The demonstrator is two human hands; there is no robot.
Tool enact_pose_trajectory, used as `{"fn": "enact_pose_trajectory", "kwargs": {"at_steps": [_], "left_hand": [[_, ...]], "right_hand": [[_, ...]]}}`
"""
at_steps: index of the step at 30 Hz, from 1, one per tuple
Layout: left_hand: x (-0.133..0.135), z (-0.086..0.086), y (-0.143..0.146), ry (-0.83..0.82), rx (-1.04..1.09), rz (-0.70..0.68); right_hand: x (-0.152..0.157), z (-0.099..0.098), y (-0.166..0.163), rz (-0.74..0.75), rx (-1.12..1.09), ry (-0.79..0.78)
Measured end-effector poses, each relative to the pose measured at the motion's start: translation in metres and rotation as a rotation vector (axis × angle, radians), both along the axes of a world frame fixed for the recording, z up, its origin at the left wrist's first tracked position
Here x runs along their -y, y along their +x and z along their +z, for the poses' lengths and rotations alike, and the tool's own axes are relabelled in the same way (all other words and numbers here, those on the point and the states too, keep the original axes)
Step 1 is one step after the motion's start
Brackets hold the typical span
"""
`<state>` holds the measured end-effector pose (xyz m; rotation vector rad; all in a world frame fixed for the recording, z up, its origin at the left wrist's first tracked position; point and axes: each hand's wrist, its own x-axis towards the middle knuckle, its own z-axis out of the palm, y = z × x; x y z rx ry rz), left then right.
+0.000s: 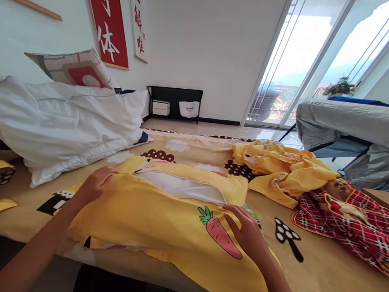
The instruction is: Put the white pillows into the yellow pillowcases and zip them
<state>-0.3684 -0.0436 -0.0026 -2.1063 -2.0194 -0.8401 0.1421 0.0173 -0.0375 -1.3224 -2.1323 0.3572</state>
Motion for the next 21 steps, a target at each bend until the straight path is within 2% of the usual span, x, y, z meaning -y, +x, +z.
{"fn": "enact_pose_trajectory", "kwargs": {"at_steps": [2,4,7,11,14,16,19,21], "left_hand": [[-0.022,0.008,0.018,-0.073,0.044,-0.24],[-0.038,0.007,0.027,-0.17,0.043,-0.339],[-0.051,-0.001,0.025,-0.221,-0.002,-0.318],[-0.055,-0.003,0.019,-0.163,0.06,-0.326],[-0.056,0.01,0.021,-0.118,0.274,-0.305],[-0.056,0.023,0.023,-0.107,0.387,-0.275],[-0.059,0.041,0.025,-0.045,0.418,-0.225],[-0.064,0.046,0.029,0.011,0.335,-0.19]], "right_hand": [[-0.013,0.004,-0.026,0.116,0.024,-0.017],[-0.025,0.002,-0.039,0.162,0.091,-0.048],[-0.035,0.0,-0.035,0.178,0.224,-0.018],[-0.037,0.006,-0.017,0.204,0.447,0.122],[-0.04,0.018,-0.003,0.23,0.561,0.3],[-0.044,0.027,0.006,0.196,0.551,0.412],[-0.049,0.037,0.011,0.088,0.435,0.474],[-0.052,0.04,0.008,-0.019,0.403,0.458]]}}
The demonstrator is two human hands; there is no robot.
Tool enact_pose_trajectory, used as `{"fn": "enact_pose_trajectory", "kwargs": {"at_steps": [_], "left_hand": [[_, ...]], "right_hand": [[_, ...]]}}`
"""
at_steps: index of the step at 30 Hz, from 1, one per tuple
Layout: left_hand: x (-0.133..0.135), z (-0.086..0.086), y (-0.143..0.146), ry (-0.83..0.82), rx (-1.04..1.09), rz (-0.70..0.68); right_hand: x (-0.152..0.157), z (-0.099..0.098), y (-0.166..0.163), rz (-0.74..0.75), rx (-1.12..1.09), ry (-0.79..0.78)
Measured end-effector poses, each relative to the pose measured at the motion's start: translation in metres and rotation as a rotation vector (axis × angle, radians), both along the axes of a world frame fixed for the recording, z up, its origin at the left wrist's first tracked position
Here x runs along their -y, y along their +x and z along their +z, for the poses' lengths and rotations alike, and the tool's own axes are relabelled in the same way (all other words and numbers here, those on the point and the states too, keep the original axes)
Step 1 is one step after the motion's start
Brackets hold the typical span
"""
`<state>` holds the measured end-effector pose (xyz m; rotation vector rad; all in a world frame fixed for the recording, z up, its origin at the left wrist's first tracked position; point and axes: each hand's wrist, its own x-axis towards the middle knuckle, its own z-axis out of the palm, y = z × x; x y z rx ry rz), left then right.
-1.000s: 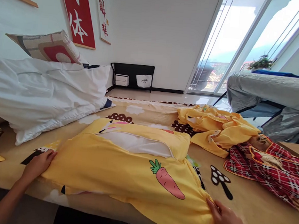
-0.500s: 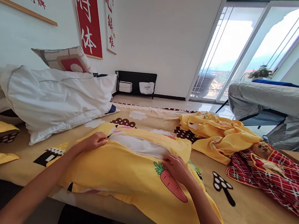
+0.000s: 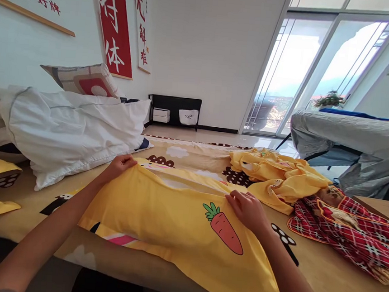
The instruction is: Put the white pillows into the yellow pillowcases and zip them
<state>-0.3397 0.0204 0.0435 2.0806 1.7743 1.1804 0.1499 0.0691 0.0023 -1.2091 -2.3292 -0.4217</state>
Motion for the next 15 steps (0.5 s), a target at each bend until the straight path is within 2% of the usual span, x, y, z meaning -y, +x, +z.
{"fn": "enact_pose_trajectory", "kwargs": {"at_steps": [4,7,9,11,15], "left_hand": [[-0.01,-0.013,0.017,-0.022,-0.475,0.008],[-0.016,-0.028,0.03,-0.097,-0.691,0.049],[-0.021,-0.032,0.032,-0.113,-0.7,0.092],[-0.024,-0.027,0.028,-0.1,-0.659,0.12],[-0.022,0.006,0.017,-0.048,-0.532,0.179]], "right_hand": [[-0.002,-0.002,-0.022,-0.237,0.179,-0.023],[-0.003,-0.002,-0.037,-0.284,0.339,-0.144],[-0.004,-0.001,-0.038,-0.252,0.365,-0.192],[-0.005,0.002,-0.032,-0.154,0.316,-0.166],[-0.003,0.016,-0.014,0.06,0.182,0.043]]}}
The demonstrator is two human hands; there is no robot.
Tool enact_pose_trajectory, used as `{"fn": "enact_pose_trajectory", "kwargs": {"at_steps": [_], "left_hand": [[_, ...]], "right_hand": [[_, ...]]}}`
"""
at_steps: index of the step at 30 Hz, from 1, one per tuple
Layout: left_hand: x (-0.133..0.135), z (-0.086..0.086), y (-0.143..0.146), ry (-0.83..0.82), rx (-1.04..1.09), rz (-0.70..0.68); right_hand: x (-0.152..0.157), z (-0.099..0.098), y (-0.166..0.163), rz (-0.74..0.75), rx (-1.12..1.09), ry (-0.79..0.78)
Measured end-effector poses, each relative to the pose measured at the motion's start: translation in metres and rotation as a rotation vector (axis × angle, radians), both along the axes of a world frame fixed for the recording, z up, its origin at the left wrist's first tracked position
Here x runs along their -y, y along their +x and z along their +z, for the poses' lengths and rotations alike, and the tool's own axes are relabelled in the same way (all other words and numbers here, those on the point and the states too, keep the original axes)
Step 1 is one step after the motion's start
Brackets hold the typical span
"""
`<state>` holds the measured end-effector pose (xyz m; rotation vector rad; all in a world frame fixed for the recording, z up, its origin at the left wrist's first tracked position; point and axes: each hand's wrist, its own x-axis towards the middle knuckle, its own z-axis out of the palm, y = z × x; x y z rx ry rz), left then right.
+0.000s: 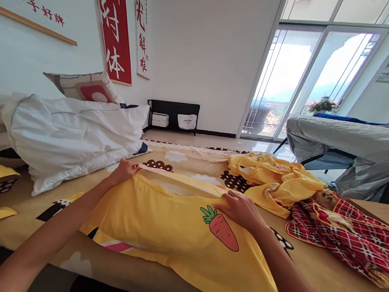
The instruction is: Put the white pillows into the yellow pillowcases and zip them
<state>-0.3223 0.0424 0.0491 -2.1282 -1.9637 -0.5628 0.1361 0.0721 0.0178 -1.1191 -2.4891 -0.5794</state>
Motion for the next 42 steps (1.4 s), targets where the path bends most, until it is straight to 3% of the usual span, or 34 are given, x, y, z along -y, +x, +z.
{"fn": "enact_pose_trajectory", "kwargs": {"at_steps": [4,6,10,12,14,17,19,22,24,26,28,33,35,38,42], "left_hand": [[0.012,0.033,0.005,0.297,0.205,0.078],[0.018,0.039,0.009,0.456,0.168,0.117],[0.026,0.038,0.004,0.398,-0.144,-0.017],[0.028,0.04,-0.003,0.369,-0.236,-0.09],[0.029,0.043,-0.009,0.442,-0.237,-0.056],[0.03,0.036,-0.011,0.518,-0.16,0.038],[0.033,0.014,-0.01,0.324,-0.11,-0.062],[0.04,-0.037,-0.01,-0.086,-0.041,-0.27],[0.046,-0.065,-0.012,-0.181,0.06,-0.291],[0.051,-0.078,-0.015,-0.199,0.167,-0.28],[0.054,-0.072,-0.019,-0.193,0.191,-0.286],[0.052,-0.017,-0.025,-0.027,0.017,-0.326],[0.049,-0.006,-0.024,0.074,-0.004,-0.28],[0.045,-0.024,-0.02,0.085,0.054,-0.23],[0.044,-0.08,-0.014,-0.208,0.252,-0.312]], "right_hand": [[0.003,0.018,0.001,0.058,-0.1,0.337],[0.005,0.023,-0.003,0.051,-0.152,0.48],[0.011,0.032,-0.002,0.161,-0.007,0.502],[0.015,0.038,0.002,0.138,-0.011,0.527],[0.016,0.043,0.005,0.065,-0.071,0.562],[0.015,0.029,0.002,-0.036,-0.164,0.424],[0.015,0.003,-0.004,-0.051,-0.165,0.106],[0.022,-0.046,-0.014,-0.021,-0.134,-0.448],[0.03,-0.07,-0.019,-0.036,-0.183,-0.589],[0.036,-0.081,-0.02,-0.043,-0.227,-0.57],[0.04,-0.079,-0.017,-0.015,-0.218,-0.506],[0.032,-0.042,0.0,0.023,-0.178,-0.119],[0.027,-0.035,0.003,0.006,-0.213,0.01],[0.024,-0.05,-0.003,0.003,-0.274,0.002],[0.026,-0.096,-0.015,0.046,-0.4,-0.322]]}}
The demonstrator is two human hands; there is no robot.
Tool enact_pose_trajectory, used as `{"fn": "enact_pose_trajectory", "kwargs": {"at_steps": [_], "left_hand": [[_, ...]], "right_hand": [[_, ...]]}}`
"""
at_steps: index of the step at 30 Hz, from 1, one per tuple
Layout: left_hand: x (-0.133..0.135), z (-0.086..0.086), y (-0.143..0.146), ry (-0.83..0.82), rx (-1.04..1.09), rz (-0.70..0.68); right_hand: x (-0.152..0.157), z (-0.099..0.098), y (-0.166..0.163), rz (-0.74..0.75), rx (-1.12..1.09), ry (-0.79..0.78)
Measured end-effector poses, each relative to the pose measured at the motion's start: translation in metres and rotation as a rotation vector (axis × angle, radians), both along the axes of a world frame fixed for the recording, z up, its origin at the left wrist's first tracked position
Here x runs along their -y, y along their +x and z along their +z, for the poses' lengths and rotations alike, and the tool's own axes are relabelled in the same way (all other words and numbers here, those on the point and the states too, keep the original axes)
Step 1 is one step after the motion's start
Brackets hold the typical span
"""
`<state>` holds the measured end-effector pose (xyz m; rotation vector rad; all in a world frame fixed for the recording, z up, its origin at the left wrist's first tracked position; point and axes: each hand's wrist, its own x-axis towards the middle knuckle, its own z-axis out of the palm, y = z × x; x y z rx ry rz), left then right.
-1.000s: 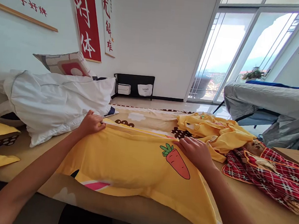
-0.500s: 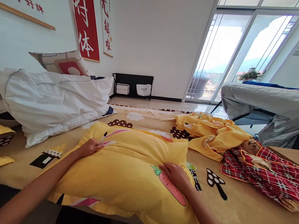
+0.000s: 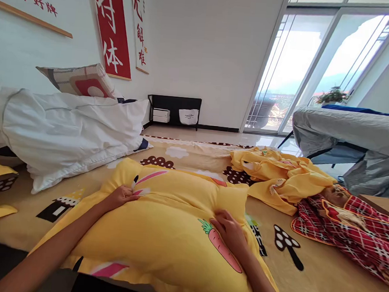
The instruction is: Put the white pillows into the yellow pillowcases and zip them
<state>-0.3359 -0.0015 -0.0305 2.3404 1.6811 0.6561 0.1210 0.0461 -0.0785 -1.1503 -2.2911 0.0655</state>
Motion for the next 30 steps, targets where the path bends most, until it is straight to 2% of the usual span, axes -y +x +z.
{"fn": "enact_pose_trajectory", "kwargs": {"at_steps": [2,4,8,12,14,16,17,19,21,23,26,28,30], "left_hand": [[0.001,-0.015,0.0,-0.069,0.065,0.009],[0.002,-0.015,-0.003,-0.05,0.108,0.031],[0.006,0.008,-0.013,0.069,0.104,0.105],[0.012,0.039,-0.001,0.094,-0.139,0.269],[0.013,0.053,0.025,0.166,-0.203,0.217],[0.01,0.06,0.061,0.211,-0.211,0.07],[0.007,0.059,0.08,0.209,-0.209,0.006],[-0.001,0.045,0.114,0.148,-0.231,-0.033],[-0.008,0.021,0.136,0.048,-0.288,-0.001],[-0.011,-0.003,0.145,0.016,-0.32,0.025],[-0.009,-0.019,0.139,0.062,-0.303,0.003],[-0.002,-0.017,0.13,0.044,-0.289,-0.02],[0.006,-0.011,0.118,0.025,-0.275,-0.003]], "right_hand": [[0.001,-0.015,-0.002,0.017,-0.048,-0.123],[0.002,-0.019,0.0,-0.014,-0.098,-0.13],[-0.003,-0.011,0.013,-0.125,-0.245,-0.03],[-0.015,0.011,0.011,-0.245,-0.353,-0.04],[-0.018,0.028,-0.012,-0.262,-0.366,0.031],[-0.018,0.042,-0.049,-0.137,-0.328,0.078],[-0.016,0.045,-0.07,-0.049,-0.283,0.065],[-0.01,0.041,-0.111,0.05,-0.135,0.004],[-0.003,0.026,-0.141,0.078,0.017,-0.083],[0.002,0.007,-0.154,0.082,0.084,-0.128],[0.004,-0.006,-0.145,0.114,0.077,-0.092],[0.001,-0.004,-0.121,0.123,0.112,-0.05],[-0.005,-0.001,-0.088,0.045,0.157,-0.043]]}}
